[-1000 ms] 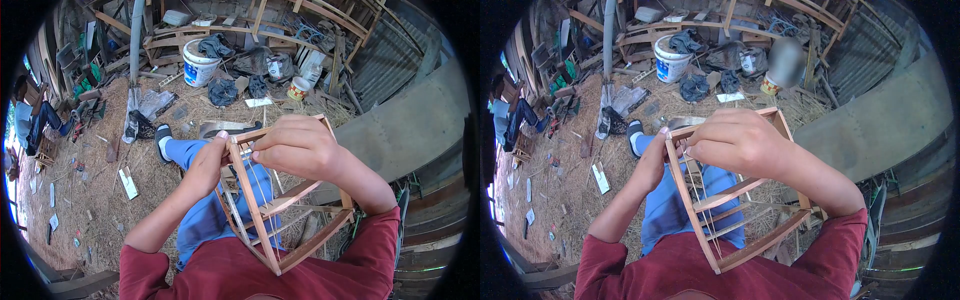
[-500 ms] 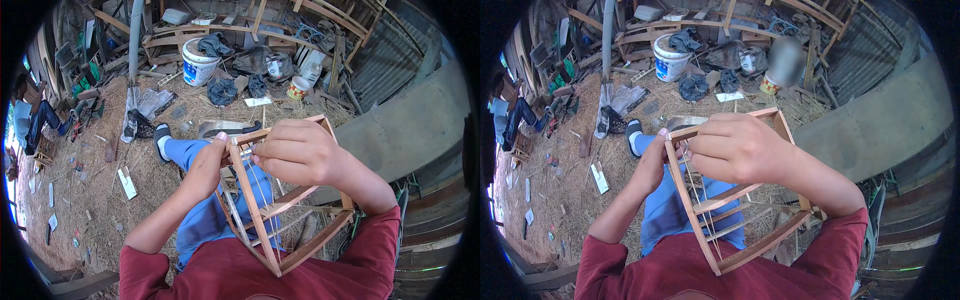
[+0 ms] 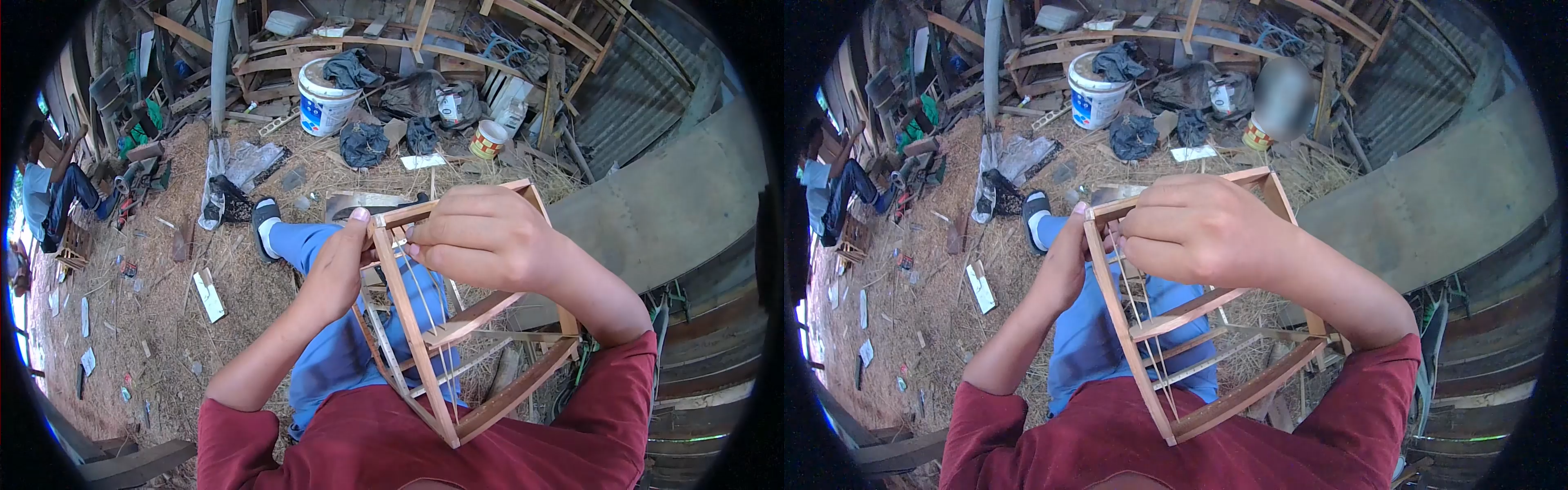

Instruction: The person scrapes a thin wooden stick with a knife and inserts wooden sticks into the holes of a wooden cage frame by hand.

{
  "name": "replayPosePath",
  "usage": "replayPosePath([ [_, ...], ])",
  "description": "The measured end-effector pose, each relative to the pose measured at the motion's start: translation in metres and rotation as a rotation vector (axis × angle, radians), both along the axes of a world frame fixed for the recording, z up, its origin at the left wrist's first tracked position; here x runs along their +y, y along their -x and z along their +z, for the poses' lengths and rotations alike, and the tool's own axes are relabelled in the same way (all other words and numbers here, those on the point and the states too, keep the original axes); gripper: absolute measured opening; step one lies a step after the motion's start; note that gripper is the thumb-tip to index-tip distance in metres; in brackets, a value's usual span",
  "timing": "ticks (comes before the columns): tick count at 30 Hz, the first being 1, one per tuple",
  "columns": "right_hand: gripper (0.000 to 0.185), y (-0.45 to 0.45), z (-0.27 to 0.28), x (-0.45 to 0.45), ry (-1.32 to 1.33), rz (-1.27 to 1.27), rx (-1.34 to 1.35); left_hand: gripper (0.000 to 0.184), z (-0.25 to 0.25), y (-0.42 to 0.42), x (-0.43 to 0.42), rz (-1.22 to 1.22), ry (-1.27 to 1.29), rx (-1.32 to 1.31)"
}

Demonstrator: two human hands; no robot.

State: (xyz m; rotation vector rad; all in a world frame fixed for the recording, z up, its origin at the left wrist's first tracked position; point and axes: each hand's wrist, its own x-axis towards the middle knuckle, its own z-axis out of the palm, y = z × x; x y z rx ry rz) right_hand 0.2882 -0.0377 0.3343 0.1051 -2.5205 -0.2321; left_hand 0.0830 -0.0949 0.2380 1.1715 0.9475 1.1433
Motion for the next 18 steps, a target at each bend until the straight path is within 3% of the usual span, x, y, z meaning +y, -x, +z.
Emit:
replayPosePath([
  [10, 0.018, 0.0023, 0.0027, -0.0030, -0.032, 0.038, 0.035, 0.070, -0.0023, -0.0024, -0.0002, -0.009, -0.014, 0.006],
  [18, 0.019, 0.0048, 0.0077, 0.0014, -0.015, 0.049, -0.102, 0.073, 0.0012, -0.0028, -0.0010, 0.030, -0.044, 0.040],
])
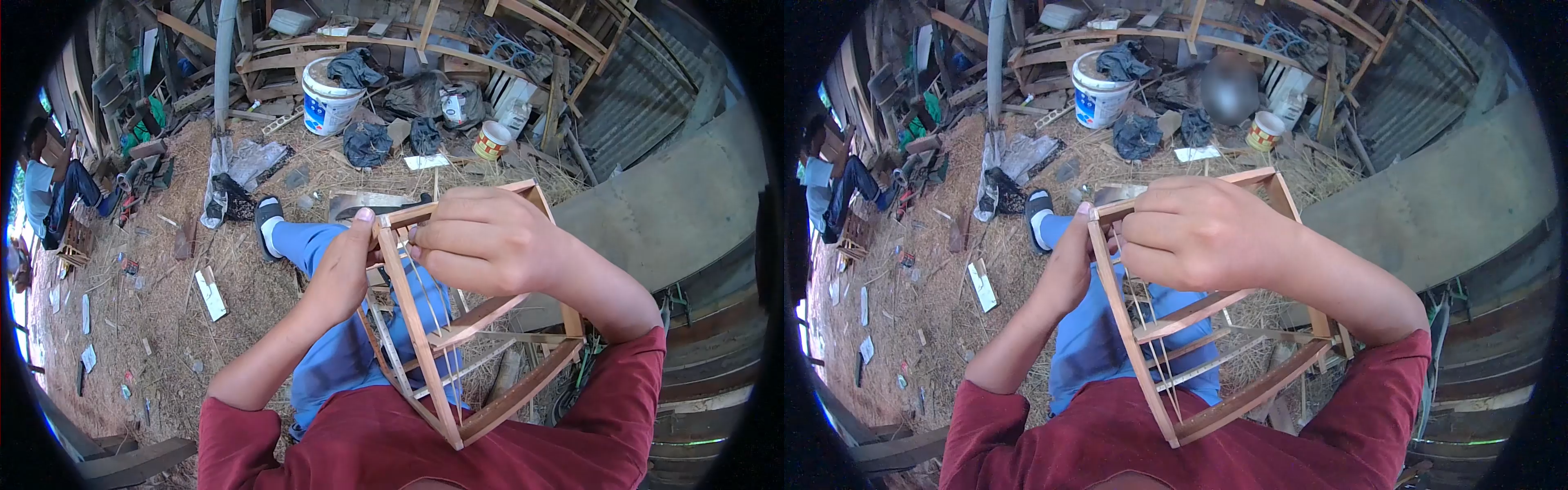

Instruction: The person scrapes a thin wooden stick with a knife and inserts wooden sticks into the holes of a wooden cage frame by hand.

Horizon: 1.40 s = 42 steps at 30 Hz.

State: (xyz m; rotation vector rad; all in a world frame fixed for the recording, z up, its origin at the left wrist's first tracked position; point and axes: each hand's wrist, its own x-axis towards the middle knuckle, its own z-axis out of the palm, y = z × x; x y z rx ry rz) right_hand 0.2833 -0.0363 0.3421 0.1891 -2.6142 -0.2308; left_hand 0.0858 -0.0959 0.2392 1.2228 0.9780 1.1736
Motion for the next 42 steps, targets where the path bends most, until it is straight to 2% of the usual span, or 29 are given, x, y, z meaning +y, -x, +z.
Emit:
replayPosePath([
  [18, 0.020, 0.003, -0.008, 0.014, -0.066, -0.049, 0.064, 0.072, -0.013, 0.005, 0.013, -0.060, 0.026, -0.015],
  [24, 0.018, 0.002, 0.001, 0.011, 0.015, -0.016, -0.008, 0.072, -0.003, 0.001, 0.006, 0.040, -0.001, -0.045],
  [27, 0.019, -0.002, 0.000, 0.006, 0.006, -0.028, 0.012, 0.072, 0.000, 0.005, 0.004, 0.012, 0.030, -0.046],
  [30, 0.021, -0.006, 0.000, 0.004, 0.020, -0.016, 0.015, 0.073, 0.002, 0.008, 0.004, -0.080, 0.037, 0.059],
  [33, 0.021, -0.012, -0.002, 0.003, 0.025, -0.013, 0.023, 0.063, -0.001, 0.001, 0.004, 0.022, 0.019, 0.001],
  [36, 0.022, -0.014, -0.003, 0.002, 0.025, 0.002, 0.058, 0.072, -0.003, 0.006, 0.005, -0.072, 0.041, 0.064],
  [42, 0.020, -0.018, 0.007, 0.001, 0.025, -0.011, 0.031, 0.072, -0.009, 0.007, 0.008, -0.072, 0.053, 0.044],
])
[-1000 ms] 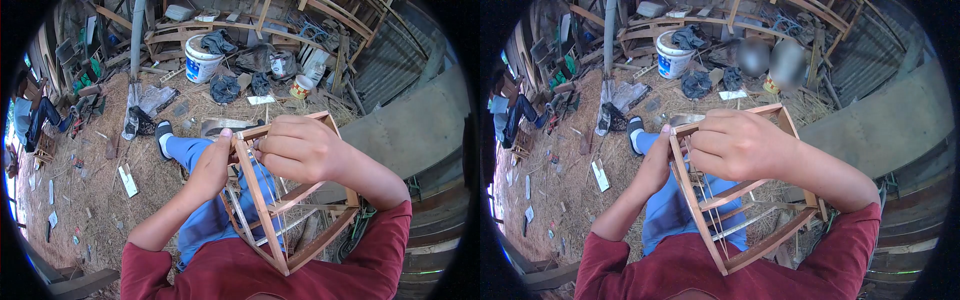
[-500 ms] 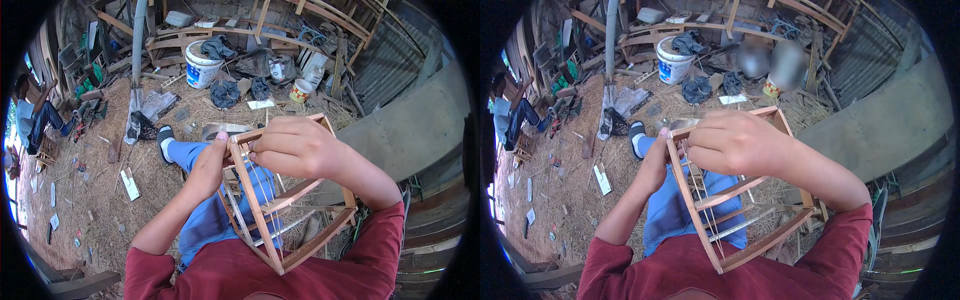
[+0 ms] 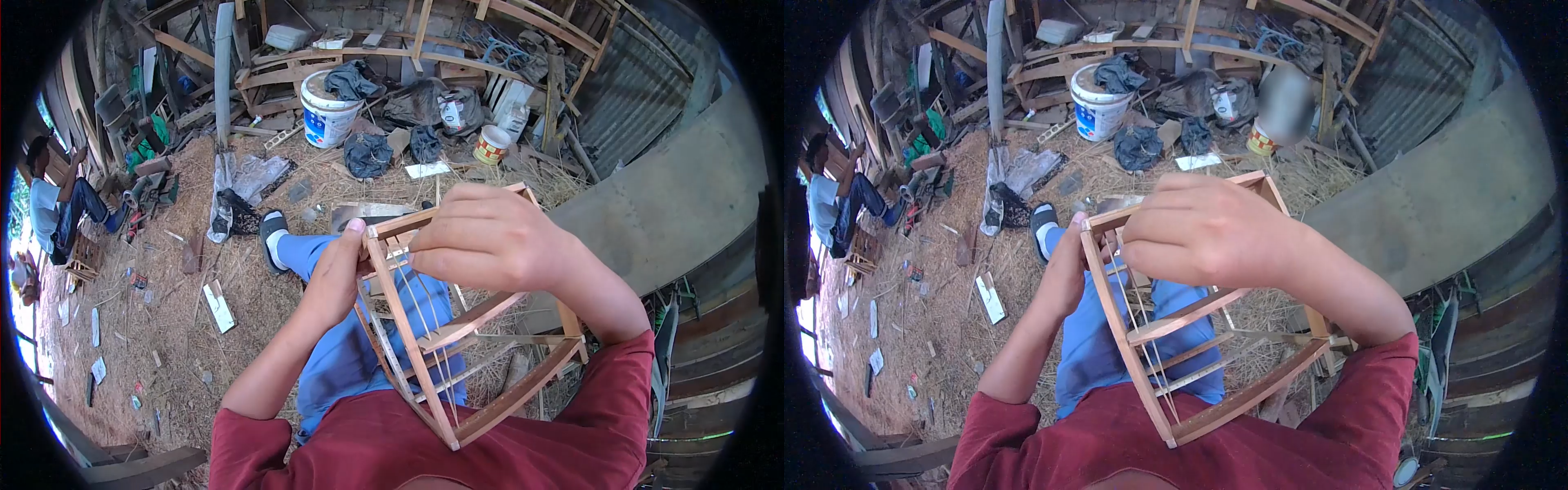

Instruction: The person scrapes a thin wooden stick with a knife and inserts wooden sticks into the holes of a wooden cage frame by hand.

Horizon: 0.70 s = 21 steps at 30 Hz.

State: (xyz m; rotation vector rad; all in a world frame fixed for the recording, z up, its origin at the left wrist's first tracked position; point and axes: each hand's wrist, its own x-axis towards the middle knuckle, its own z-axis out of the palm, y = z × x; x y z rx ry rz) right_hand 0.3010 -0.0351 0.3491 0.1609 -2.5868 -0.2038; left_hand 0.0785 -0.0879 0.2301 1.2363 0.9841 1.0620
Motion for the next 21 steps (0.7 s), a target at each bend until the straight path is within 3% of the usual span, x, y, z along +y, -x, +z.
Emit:
replayPosePath([
  [7, 0.012, -0.008, 0.003, -0.009, 0.478, -0.134, -0.033, 0.066, -0.011, 0.001, -0.001, 0.121, 0.013, -0.028],
  [9, 0.013, -0.010, 0.011, -0.019, 0.905, -0.293, -0.089, 0.065, -0.010, 0.001, -0.003, 0.163, 0.031, -0.068],
  [10, 0.013, -0.010, 0.012, -0.023, 0.908, -0.292, -0.089, 0.066, -0.010, 0.003, -0.002, 0.149, 0.041, -0.044],
  [12, 0.019, -0.011, 0.013, -0.030, 1.278, -0.369, -0.165, 0.067, -0.008, 0.000, -0.003, 0.133, 0.056, -0.021],
  [15, 0.024, -0.009, 0.015, -0.034, 1.442, -0.400, -0.290, 0.060, 0.001, -0.008, -0.006, 0.174, 0.054, -0.071],
  [21, 0.026, -0.003, 0.008, -0.036, 1.718, -0.441, -0.298, 0.060, -0.005, -0.005, -0.004, 0.165, 0.019, -0.051],
])
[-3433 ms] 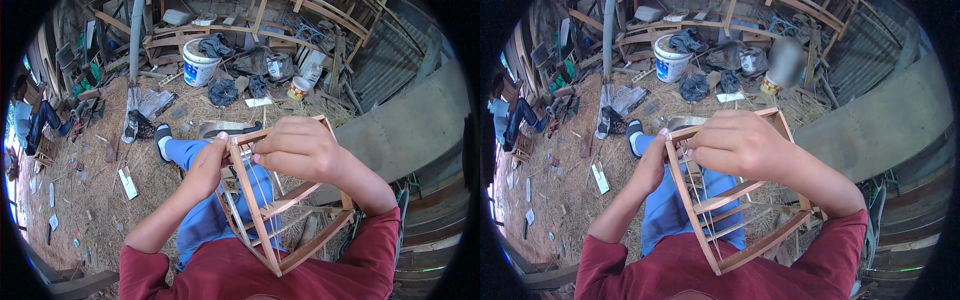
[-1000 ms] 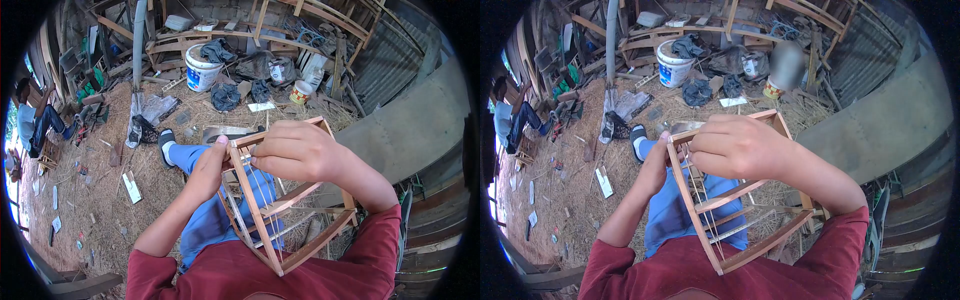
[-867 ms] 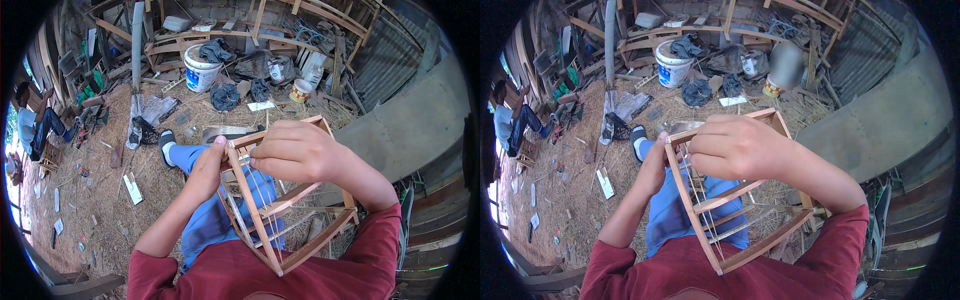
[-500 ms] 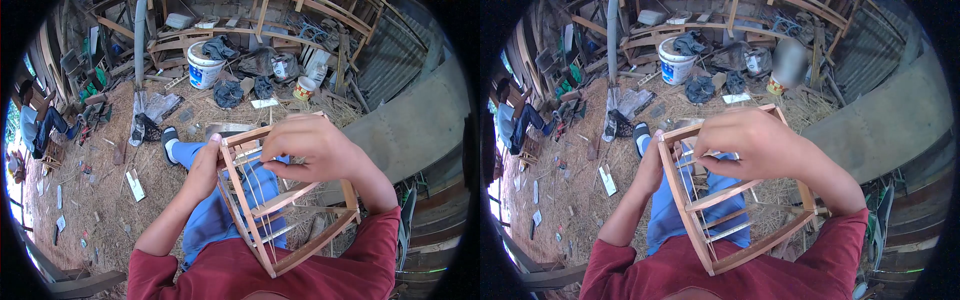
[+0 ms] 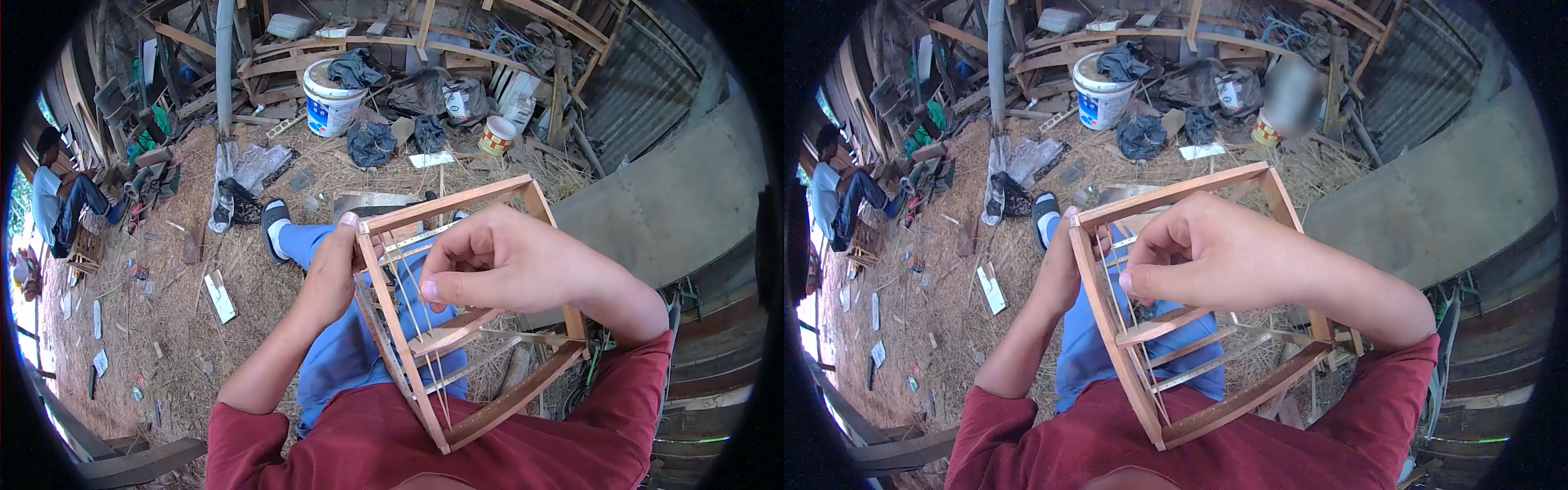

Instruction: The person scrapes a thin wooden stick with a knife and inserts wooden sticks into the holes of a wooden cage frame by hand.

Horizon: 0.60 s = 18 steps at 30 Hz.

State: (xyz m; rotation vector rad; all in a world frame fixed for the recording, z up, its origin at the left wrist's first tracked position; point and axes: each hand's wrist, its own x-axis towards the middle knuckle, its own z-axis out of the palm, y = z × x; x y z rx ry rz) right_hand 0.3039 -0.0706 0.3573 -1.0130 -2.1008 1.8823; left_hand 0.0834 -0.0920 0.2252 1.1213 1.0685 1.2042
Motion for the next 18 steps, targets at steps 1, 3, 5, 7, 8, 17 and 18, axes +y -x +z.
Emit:
replayPosePath([
  [1, 0.026, 0.001, -0.001, 0.001, 0.001, 0.001, 0.000, 0.064, -0.003, 0.003, 0.001, -0.020, 0.009, -0.003],
  [3, 0.028, 0.002, -0.003, 0.002, 0.036, -0.010, -0.027, 0.070, -0.004, 0.005, 0.001, -0.040, 0.017, -0.005],
  [5, 0.028, 0.007, 0.008, 0.002, 0.083, -0.037, -0.107, 0.070, -0.005, 0.005, 0.000, -0.028, 0.018, -0.030],
  [7, 0.028, 0.009, 0.012, 0.002, 0.131, -0.066, -0.187, 0.069, -0.006, 0.006, 0.000, -0.031, 0.026, -0.032],
  [8, 0.028, 0.010, 0.012, 0.003, 0.117, -0.044, -0.179, 0.069, -0.006, 0.007, 0.000, -0.036, 0.033, -0.034],
  [17, 0.028, 0.008, 0.004, 0.005, 0.117, -0.011, -0.143, 0.068, -0.004, 0.005, -0.002, -0.020, 0.036, -0.060],
  [18, 0.029, 0.008, 0.004, 0.005, 0.114, -0.012, -0.143, 0.068, -0.005, 0.006, -0.001, -0.040, 0.033, -0.053],
])
